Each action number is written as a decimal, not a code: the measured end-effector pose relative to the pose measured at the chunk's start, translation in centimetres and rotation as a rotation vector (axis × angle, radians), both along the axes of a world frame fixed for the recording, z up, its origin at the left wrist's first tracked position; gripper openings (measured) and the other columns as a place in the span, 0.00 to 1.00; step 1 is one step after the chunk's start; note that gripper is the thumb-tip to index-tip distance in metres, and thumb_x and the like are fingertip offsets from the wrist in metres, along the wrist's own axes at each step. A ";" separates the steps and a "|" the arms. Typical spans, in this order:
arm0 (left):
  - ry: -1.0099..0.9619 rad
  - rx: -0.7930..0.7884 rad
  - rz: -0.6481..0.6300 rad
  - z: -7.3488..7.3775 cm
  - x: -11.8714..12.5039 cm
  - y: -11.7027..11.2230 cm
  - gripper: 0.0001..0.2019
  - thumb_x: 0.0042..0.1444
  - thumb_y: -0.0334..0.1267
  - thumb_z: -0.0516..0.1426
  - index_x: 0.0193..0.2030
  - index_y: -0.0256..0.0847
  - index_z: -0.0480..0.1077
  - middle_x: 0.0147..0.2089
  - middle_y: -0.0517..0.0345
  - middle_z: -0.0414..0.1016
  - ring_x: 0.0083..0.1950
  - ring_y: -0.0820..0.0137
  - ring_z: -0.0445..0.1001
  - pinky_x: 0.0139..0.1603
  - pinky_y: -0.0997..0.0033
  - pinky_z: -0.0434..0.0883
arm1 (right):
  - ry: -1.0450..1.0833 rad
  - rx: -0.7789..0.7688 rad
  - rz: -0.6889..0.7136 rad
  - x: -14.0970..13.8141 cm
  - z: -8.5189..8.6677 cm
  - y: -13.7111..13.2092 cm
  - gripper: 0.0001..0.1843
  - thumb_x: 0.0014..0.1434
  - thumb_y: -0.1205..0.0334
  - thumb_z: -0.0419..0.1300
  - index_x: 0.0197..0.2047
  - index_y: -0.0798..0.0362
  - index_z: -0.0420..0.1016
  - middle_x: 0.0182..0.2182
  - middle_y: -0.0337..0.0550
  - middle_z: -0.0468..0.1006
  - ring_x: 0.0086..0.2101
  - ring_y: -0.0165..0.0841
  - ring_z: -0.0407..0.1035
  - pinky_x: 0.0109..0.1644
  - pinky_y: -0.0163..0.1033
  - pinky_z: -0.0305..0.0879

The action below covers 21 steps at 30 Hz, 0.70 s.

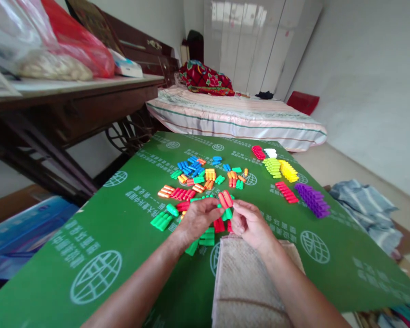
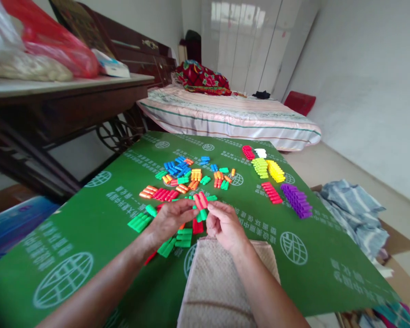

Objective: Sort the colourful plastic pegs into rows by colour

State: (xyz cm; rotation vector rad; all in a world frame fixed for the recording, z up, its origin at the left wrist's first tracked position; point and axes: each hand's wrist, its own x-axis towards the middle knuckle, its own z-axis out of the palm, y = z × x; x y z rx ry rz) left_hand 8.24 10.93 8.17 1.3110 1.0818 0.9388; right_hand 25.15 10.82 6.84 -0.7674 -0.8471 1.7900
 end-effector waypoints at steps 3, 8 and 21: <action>-0.065 -0.032 -0.015 -0.5 1.9 -0.1 0.21 0.43 0.56 0.66 0.34 0.41 0.73 0.28 0.60 0.74 0.30 0.72 0.69 0.35 0.69 0.68 | 0.007 -0.013 -0.054 0.9 0.1 -0.4 0.16 0.47 0.52 0.70 0.31 0.53 0.72 0.09 0.25 0.59 0.11 0.21 0.47 0.15 0.29 0.42; -0.038 -0.065 -0.128 0.2 2.9 0.0 0.19 0.43 0.54 0.67 0.31 0.40 0.73 0.27 0.59 0.72 0.27 0.74 0.67 0.30 0.72 0.63 | -0.001 -0.034 -0.083 2.6 -0.2 -1.2 0.18 0.45 0.50 0.71 0.29 0.53 0.72 0.08 0.24 0.57 0.09 0.20 0.44 0.14 0.29 0.41; 0.558 0.086 -0.196 0.4 4.7 -0.2 0.10 0.53 0.46 0.54 0.29 0.41 0.67 0.25 0.61 0.69 0.27 0.72 0.67 0.28 0.73 0.62 | -0.124 0.051 -0.231 5.5 -0.3 -1.1 0.19 0.48 0.46 0.68 0.30 0.52 0.69 0.08 0.23 0.55 0.10 0.21 0.44 0.15 0.30 0.40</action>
